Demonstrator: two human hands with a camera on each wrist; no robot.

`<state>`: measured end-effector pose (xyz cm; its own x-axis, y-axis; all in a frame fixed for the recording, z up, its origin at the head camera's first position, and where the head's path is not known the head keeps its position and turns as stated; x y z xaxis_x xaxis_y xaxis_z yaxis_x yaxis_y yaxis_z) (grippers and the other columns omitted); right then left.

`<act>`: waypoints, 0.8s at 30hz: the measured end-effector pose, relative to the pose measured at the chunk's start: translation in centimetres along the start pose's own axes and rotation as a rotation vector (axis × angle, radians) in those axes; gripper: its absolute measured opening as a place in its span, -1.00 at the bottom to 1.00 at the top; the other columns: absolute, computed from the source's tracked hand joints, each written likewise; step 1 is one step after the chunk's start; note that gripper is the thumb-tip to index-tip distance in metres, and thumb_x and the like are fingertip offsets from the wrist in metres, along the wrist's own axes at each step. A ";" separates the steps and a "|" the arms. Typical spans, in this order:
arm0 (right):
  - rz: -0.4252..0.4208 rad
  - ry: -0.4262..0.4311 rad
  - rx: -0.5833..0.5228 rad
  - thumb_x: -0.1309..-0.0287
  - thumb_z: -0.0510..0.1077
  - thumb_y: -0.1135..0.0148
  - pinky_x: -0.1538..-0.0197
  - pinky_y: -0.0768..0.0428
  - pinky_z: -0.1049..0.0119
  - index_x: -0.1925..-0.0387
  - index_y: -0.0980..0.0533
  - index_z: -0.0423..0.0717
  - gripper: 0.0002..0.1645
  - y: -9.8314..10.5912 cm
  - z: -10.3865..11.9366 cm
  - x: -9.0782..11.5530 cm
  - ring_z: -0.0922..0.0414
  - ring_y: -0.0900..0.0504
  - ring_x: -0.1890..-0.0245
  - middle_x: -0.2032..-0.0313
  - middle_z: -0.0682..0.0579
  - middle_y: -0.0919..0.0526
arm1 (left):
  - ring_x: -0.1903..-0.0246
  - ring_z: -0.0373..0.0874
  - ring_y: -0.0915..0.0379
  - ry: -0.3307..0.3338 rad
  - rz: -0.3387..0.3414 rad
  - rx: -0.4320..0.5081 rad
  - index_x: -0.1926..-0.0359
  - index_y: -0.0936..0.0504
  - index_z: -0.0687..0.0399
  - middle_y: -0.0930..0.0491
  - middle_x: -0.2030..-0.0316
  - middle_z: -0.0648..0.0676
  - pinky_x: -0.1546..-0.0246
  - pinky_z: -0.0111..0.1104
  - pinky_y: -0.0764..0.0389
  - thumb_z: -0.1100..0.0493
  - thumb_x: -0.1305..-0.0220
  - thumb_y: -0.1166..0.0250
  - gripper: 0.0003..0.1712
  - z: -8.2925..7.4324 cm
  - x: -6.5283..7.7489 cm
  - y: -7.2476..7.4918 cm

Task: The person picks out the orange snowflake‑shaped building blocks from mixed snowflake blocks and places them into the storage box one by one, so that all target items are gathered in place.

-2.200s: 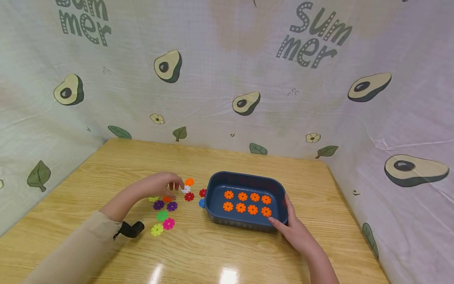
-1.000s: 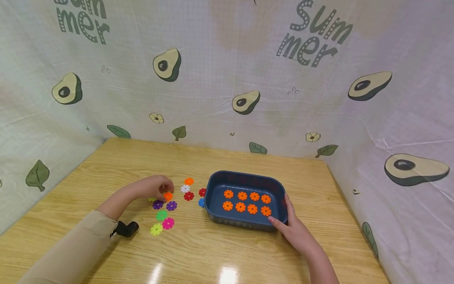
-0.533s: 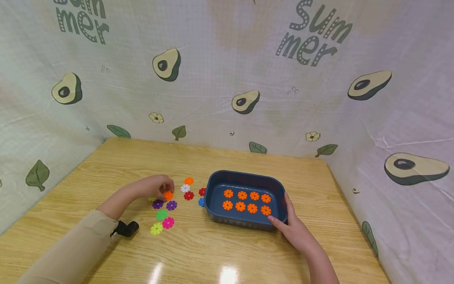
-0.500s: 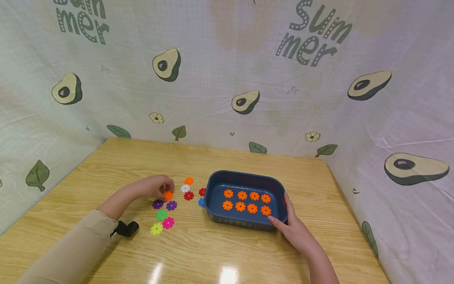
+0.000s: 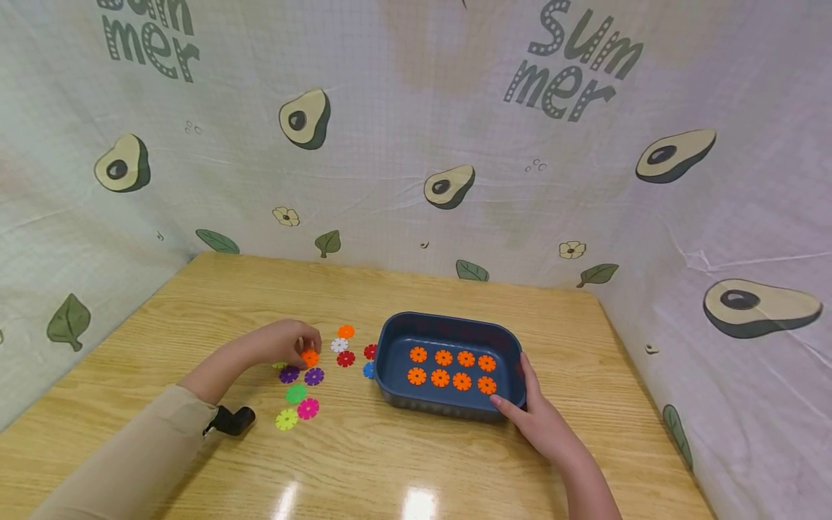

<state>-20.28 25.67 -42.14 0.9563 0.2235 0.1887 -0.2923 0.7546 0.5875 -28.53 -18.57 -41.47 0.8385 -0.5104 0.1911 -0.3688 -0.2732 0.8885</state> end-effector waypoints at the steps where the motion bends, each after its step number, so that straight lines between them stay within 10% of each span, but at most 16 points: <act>1: 0.003 -0.003 0.000 -0.37 0.11 -0.13 -0.28 0.14 -0.40 -0.49 0.57 0.05 0.18 0.0 0.0 0.0 -0.47 0.28 -0.39 -0.44 -0.42 0.43 | 0.38 -0.18 -0.40 0.004 -0.001 0.000 0.30 -0.63 -0.08 -0.53 0.40 -0.11 0.30 -0.32 -0.52 0.25 -0.04 -0.52 -0.75 0.0 0.0 0.0; 24: -0.014 0.021 -0.004 -0.37 0.11 -0.12 -0.28 0.14 -0.41 -0.49 0.55 0.02 0.17 0.0 0.1 0.0 -0.46 0.27 -0.39 -0.45 -0.39 0.42 | 0.38 -0.21 -0.43 -0.114 -0.053 0.107 0.14 -0.70 0.05 -0.56 0.39 -0.14 0.31 -0.37 -0.55 0.40 -0.13 -0.40 -0.72 -1.8 0.1 0.6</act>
<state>-20.27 25.62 -42.07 0.9604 0.2254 0.1640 -0.2786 0.7604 0.5866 -27.96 -17.34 -40.16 0.8091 -0.5806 0.0912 -0.3709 -0.3840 0.8456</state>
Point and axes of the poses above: each hand's wrist, its own x-axis away from the middle knuckle, its own y-axis out of the back of the hand, z = x × y, the point moved 4 cm from there along -x, towards the middle knuckle
